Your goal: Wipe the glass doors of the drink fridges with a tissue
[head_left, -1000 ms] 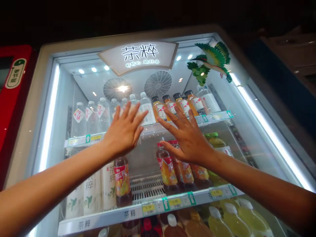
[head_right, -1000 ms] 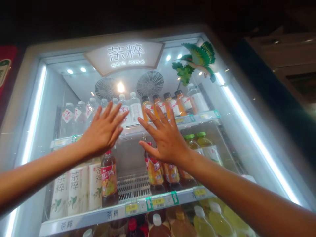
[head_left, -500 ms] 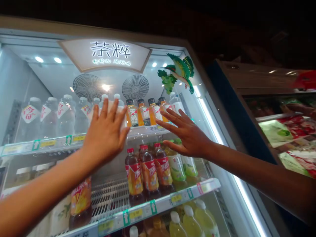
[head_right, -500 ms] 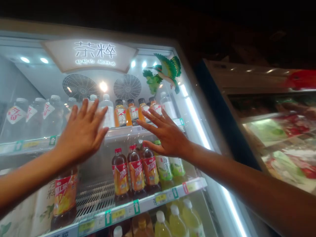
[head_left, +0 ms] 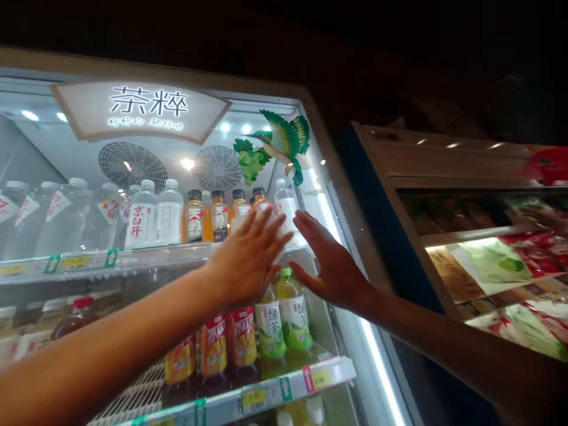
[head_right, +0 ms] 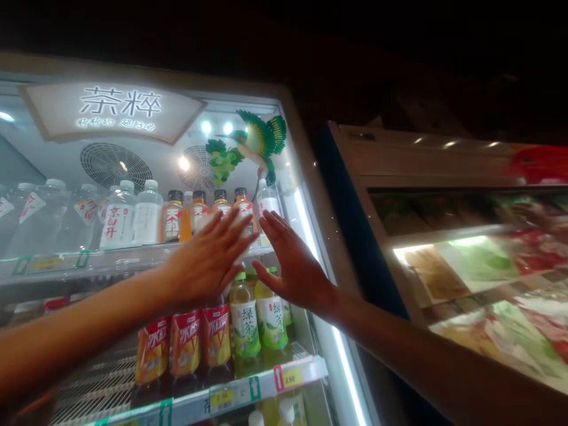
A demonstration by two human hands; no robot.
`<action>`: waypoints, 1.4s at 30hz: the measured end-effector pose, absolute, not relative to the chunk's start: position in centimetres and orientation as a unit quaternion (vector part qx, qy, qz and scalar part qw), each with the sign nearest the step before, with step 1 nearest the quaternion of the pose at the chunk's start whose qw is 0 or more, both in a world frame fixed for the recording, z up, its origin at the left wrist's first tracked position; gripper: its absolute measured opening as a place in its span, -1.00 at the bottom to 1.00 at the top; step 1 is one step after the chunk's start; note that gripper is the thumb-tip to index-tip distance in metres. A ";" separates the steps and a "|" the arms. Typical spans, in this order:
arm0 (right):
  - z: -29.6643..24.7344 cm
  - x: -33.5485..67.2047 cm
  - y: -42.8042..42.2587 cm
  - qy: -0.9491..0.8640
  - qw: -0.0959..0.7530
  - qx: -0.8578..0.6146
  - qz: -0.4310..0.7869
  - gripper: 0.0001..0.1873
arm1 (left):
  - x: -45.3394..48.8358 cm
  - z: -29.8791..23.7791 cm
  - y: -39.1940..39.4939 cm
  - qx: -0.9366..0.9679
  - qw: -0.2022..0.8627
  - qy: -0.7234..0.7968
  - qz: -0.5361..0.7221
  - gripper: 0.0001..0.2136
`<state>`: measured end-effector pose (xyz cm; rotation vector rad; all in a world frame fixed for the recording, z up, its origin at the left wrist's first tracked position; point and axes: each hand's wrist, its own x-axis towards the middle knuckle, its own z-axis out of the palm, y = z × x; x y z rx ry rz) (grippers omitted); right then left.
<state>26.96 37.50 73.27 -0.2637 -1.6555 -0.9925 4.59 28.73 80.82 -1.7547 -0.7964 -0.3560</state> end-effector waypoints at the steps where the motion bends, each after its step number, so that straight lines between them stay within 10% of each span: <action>1: 73.2 26.9 37.7 -0.691 0.580 -0.126 -0.413 -0.10 | 5.5 80.6 29.1 -0.755 0.558 -0.321 -0.127 -0.43; 25: 73.7 23.2 37.3 -0.665 0.559 -0.226 -0.441 -0.17 | -5.4 72.9 24.2 -0.639 0.621 -0.402 -0.210 -0.36; 42: 78.3 7.5 32.1 -0.657 0.604 -0.215 -0.397 -0.11 | -20.9 80.3 18.8 -0.530 0.537 -0.538 -0.376 -0.42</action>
